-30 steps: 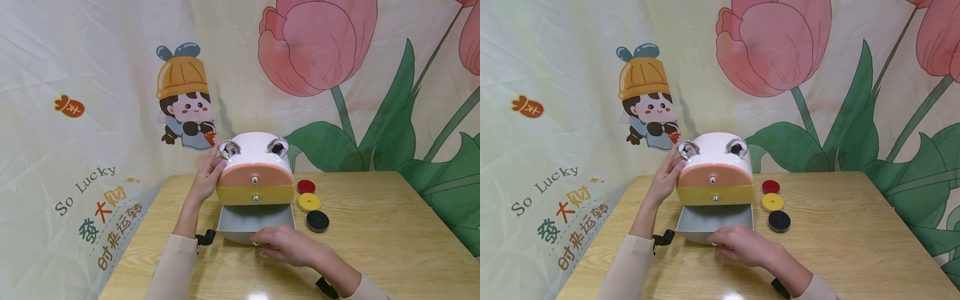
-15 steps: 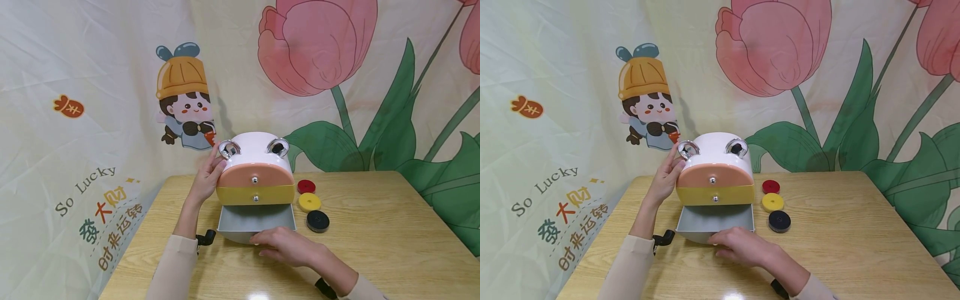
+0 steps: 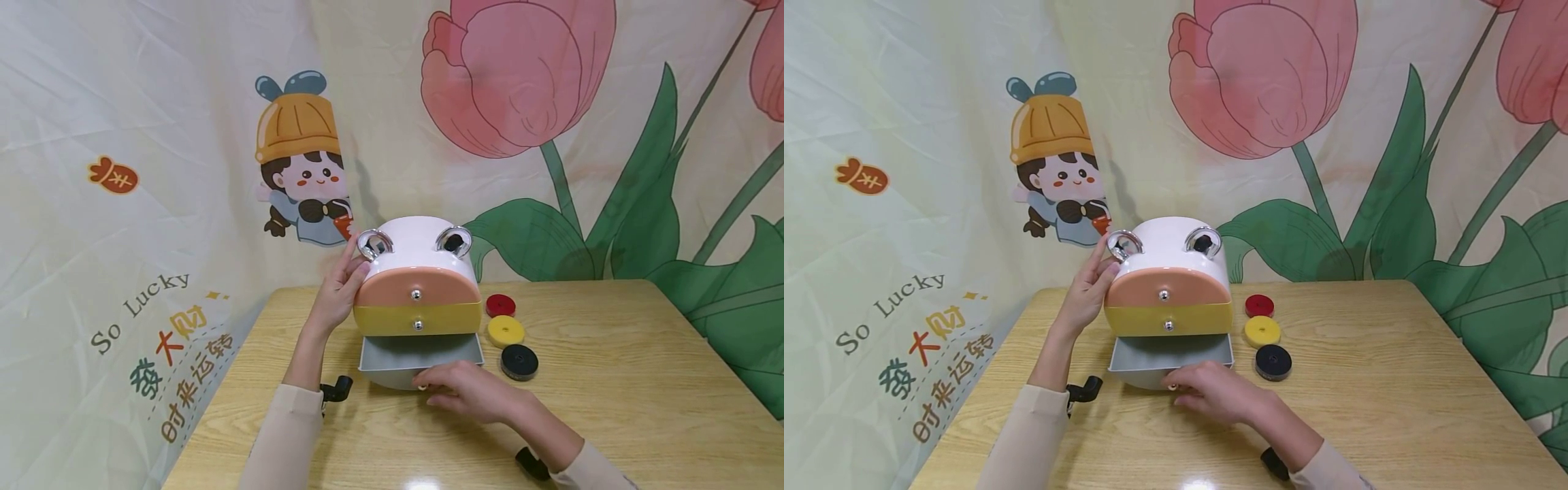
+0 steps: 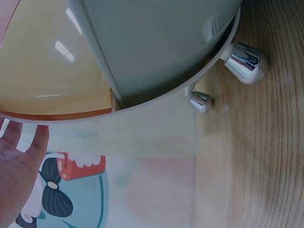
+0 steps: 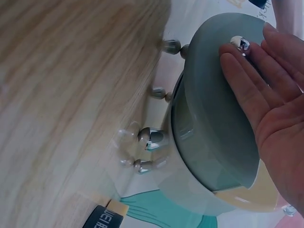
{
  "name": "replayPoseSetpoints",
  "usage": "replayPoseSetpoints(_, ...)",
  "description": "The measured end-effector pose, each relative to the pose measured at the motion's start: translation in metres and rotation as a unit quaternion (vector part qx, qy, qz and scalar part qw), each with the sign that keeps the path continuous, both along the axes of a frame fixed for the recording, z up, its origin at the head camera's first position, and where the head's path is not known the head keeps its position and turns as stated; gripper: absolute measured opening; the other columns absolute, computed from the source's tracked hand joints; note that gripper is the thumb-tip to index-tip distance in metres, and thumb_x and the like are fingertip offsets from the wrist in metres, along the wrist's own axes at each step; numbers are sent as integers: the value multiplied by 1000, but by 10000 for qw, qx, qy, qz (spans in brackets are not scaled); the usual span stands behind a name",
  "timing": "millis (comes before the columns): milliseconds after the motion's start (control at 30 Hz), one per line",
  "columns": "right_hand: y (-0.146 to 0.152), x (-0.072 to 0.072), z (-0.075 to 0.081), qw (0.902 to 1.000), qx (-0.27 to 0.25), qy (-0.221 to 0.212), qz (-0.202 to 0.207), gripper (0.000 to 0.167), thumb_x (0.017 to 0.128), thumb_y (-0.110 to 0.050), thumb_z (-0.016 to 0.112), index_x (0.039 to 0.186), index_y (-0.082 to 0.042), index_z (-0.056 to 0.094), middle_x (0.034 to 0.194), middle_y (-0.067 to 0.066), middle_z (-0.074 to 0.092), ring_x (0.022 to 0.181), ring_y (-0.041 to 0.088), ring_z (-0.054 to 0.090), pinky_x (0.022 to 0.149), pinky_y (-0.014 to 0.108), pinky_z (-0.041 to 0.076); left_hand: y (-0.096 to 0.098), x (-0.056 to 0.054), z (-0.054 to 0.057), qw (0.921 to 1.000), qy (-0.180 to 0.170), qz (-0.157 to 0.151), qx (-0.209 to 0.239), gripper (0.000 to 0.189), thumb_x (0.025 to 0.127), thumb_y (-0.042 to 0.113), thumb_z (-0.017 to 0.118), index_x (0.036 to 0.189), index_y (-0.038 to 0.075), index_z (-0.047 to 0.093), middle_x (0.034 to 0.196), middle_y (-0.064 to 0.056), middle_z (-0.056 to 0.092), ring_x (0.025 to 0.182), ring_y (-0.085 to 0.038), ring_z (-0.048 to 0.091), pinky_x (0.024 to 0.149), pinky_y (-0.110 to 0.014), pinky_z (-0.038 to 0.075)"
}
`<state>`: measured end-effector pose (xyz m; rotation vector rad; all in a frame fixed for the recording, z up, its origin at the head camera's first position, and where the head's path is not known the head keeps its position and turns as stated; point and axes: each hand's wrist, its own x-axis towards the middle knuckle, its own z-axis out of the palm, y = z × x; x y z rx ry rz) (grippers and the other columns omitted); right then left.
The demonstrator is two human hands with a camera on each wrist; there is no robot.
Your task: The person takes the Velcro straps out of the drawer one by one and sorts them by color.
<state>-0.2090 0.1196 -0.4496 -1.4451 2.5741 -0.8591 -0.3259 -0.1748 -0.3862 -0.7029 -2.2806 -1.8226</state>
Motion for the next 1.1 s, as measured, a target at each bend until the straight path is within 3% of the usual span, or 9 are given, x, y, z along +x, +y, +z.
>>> replayPoseSetpoints(167,1,-3,-1,9999,-68,-126,28,31,102,-18,68,133,-22,69,129,-8,73,116,12,70,102,26,55,0,0,0,10000,-20,23,-11,62,109,39,53,160,57,22,159,-3,51,134,-27,62,111,-42,50)
replayPoseSetpoints(467,1,-4,-4,9999,-114,-126,-2,30,102,-17,68,132,-23,70,126,-10,73,113,9,70,100,25,56,0,1,-1,10000,0,16,23,62,109,37,54,159,57,23,158,-5,52,134,-28,62,112,-43,50)
replayPoseSetpoints(767,-3,-8,-10,9976,-553,413,-13,24,100,-7,68,123,-13,75,120,-2,77,112,7,71,97,28,59,0,0,-1,10000,18,19,-11,62,109,39,52,160,57,22,160,-5,50,137,-29,60,113,-44,49)
replayPoseSetpoints(1100,-5,-7,-10,9959,-664,601,-155,21,99,-5,69,117,-12,78,115,-1,79,108,6,72,95,27,59,1,1,0,10000,37,30,-27,62,109,38,52,160,57,22,159,-5,51,136,-28,60,114,-48,48)
